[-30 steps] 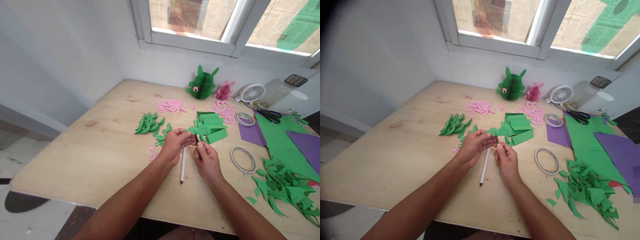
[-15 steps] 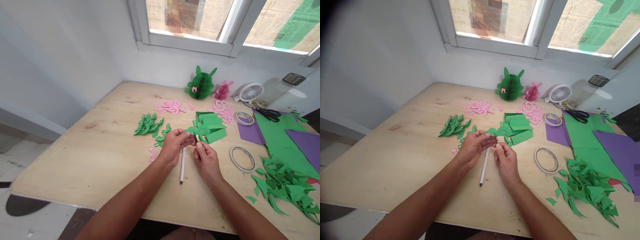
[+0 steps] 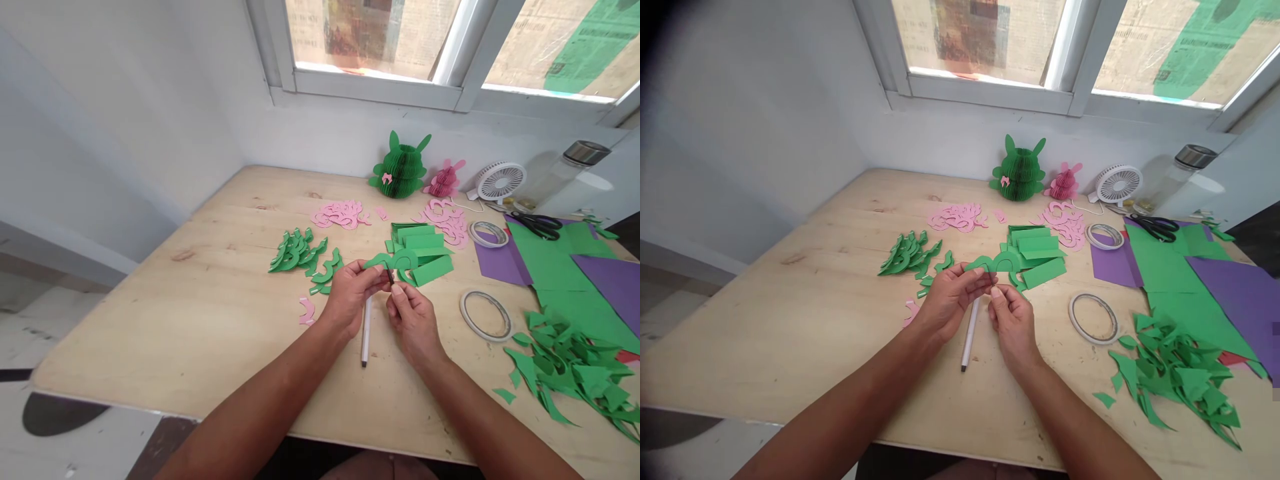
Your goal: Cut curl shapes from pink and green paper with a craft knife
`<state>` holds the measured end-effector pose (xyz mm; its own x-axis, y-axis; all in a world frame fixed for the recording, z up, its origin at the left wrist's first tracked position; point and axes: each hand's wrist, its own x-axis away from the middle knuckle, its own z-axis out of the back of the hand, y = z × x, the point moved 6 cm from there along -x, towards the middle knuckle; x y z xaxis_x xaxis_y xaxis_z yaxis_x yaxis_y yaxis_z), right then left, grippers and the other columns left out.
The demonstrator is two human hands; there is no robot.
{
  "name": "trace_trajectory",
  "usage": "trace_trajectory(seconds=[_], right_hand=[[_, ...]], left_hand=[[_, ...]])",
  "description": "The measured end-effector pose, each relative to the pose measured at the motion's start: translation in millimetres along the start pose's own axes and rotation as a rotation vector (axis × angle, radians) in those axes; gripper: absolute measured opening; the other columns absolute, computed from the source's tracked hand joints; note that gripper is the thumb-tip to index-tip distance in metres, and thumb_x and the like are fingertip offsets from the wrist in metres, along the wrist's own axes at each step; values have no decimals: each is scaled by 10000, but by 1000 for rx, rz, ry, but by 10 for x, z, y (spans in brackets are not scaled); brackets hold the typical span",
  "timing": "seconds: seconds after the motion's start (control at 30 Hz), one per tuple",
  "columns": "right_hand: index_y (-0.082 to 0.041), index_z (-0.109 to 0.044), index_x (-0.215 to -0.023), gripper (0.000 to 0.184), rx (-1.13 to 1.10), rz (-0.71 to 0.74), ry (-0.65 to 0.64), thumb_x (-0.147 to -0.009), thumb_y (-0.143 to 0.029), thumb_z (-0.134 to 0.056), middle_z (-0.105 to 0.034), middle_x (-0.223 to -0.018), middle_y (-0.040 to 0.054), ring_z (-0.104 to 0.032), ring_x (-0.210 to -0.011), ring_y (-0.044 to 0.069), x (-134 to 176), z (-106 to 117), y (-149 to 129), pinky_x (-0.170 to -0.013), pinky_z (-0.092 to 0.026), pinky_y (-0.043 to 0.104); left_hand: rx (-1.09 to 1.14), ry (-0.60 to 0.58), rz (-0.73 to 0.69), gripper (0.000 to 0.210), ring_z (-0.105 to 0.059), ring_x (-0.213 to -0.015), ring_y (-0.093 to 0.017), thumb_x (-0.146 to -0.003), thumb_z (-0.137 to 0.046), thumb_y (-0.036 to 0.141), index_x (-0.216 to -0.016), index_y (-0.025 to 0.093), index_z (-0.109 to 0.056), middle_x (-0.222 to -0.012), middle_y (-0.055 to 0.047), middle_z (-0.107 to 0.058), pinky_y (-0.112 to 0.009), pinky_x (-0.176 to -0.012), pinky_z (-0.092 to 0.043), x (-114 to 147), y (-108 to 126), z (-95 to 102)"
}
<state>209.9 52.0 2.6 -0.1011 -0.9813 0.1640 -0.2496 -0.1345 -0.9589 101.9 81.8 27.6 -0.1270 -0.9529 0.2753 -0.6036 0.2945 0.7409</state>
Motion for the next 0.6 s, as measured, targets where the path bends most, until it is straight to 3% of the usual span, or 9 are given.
trace_trajectory(seconds=[0.6], right_hand=[[-176,-635,-888,393,-5,-4,-41,-769,-547,-687,-423,-517,-73,-290,-456,66,6,-36,-9,-409,-186,207]], left_hand=[[-55,-6,3,203,-673,-640,-154,-623,-742,211,-681,140,-560,-680,-53,-703,-309,-748,-531,-23,67,16]])
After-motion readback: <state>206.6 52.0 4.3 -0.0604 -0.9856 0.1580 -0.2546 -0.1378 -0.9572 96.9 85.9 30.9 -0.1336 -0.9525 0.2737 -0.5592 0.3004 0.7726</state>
